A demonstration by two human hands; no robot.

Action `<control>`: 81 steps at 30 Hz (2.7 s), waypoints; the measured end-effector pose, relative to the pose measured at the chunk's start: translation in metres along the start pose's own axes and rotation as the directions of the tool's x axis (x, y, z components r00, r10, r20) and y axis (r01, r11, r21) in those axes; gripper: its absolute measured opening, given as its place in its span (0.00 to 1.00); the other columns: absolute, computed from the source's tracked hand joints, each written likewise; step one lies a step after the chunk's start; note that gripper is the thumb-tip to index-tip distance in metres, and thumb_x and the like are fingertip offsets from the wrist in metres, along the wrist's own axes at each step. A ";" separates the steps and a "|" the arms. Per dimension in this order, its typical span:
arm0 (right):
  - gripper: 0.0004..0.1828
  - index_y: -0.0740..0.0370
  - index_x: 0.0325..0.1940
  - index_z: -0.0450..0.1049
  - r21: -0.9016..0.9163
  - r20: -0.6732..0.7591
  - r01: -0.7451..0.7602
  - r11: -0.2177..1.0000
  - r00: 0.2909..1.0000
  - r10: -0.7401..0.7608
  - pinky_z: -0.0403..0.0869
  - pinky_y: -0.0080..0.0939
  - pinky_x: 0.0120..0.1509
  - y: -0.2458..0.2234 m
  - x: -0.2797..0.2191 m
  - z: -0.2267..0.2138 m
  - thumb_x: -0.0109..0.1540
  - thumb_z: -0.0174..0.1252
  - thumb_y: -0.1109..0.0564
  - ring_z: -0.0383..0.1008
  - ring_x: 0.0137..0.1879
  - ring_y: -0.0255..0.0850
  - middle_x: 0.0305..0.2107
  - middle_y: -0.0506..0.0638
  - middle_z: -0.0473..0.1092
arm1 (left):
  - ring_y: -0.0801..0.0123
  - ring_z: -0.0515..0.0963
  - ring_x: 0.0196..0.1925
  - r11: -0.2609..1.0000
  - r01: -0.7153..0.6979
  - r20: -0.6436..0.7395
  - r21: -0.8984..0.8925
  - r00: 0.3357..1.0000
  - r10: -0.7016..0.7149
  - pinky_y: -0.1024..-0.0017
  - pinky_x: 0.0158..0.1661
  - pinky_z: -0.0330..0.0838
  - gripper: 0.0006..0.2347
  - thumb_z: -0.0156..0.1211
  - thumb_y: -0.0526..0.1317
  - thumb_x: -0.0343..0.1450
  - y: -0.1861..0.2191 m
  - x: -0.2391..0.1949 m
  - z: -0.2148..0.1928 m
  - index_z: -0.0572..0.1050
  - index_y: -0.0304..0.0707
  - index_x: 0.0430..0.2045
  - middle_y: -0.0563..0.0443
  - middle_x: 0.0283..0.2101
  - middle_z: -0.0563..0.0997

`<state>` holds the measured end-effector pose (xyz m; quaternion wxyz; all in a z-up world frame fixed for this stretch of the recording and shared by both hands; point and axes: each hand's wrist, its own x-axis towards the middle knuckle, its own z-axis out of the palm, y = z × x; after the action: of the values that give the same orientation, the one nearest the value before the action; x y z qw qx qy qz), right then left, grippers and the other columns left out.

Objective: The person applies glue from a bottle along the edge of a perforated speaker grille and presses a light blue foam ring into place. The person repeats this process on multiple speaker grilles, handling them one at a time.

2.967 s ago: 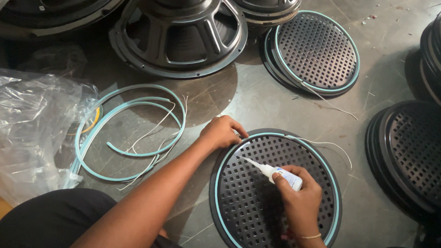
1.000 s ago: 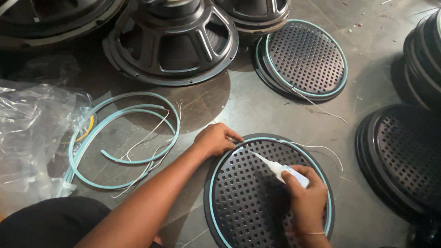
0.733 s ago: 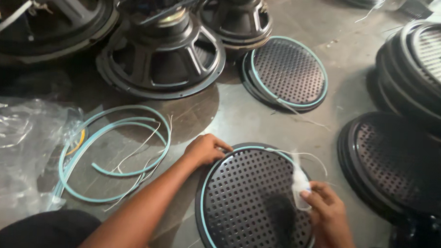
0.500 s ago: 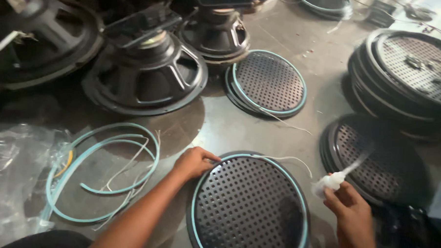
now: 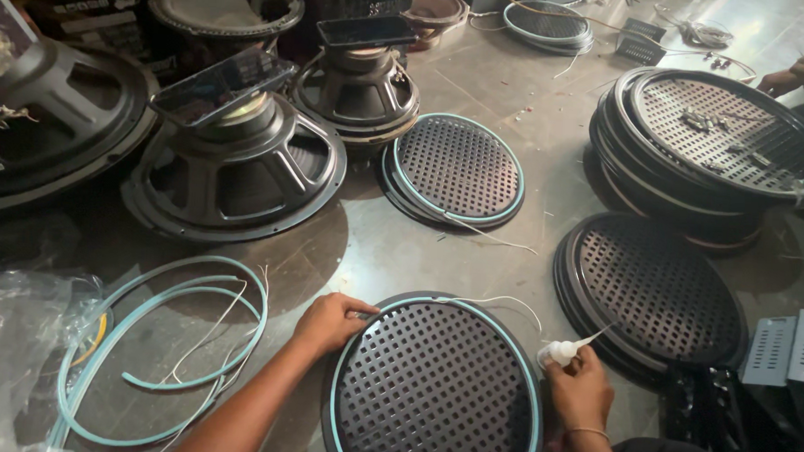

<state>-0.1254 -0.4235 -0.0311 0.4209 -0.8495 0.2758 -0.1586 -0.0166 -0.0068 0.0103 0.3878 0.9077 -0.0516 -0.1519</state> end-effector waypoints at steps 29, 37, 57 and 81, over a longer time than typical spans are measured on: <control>0.25 0.66 0.54 0.74 0.588 0.352 -0.428 0.686 0.899 0.259 0.70 0.44 0.40 0.060 -0.023 0.002 0.53 0.61 0.57 0.77 0.44 0.43 0.40 0.53 0.76 | 0.61 0.82 0.26 0.990 0.140 0.038 0.029 0.989 -0.141 0.64 0.36 0.77 0.15 0.71 0.39 0.59 -0.037 0.012 -0.004 0.87 0.61 0.38 0.51 0.20 0.83; 0.21 0.65 0.49 0.77 0.204 0.381 -0.661 0.722 0.733 0.563 0.69 0.57 0.43 0.038 -0.052 -0.001 0.58 0.62 0.49 0.66 0.45 0.46 0.36 0.50 0.68 | 0.65 0.85 0.31 0.989 0.105 0.016 0.101 0.994 -0.107 0.70 0.38 0.77 0.17 0.74 0.37 0.57 -0.033 0.013 -0.007 0.86 0.62 0.39 0.47 0.29 0.86; 0.24 0.75 0.44 0.81 0.149 0.117 -0.458 0.876 0.888 0.444 0.68 0.44 0.33 0.051 -0.034 0.002 0.54 0.65 0.50 0.71 0.31 0.44 0.28 0.59 0.75 | 0.61 0.85 0.29 0.999 0.005 0.032 0.048 0.999 -0.006 0.66 0.37 0.78 0.08 0.73 0.45 0.57 -0.005 -0.005 -0.006 0.85 0.51 0.25 0.48 0.25 0.85; 0.29 0.79 0.47 0.79 -0.024 0.132 -0.462 0.887 0.878 0.461 0.68 0.53 0.38 0.045 -0.035 0.000 0.56 0.65 0.47 0.72 0.35 0.54 0.32 0.68 0.74 | 0.61 0.86 0.32 0.993 0.116 -0.031 0.035 0.993 -0.115 0.65 0.37 0.78 0.10 0.74 0.45 0.55 -0.001 -0.006 -0.003 0.83 0.49 0.26 0.47 0.31 0.87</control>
<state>-0.1689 -0.4249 -0.0684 0.4675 -0.7663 0.4406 0.0026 -0.0216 -0.0027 0.0131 0.3621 0.9183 0.0037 -0.1600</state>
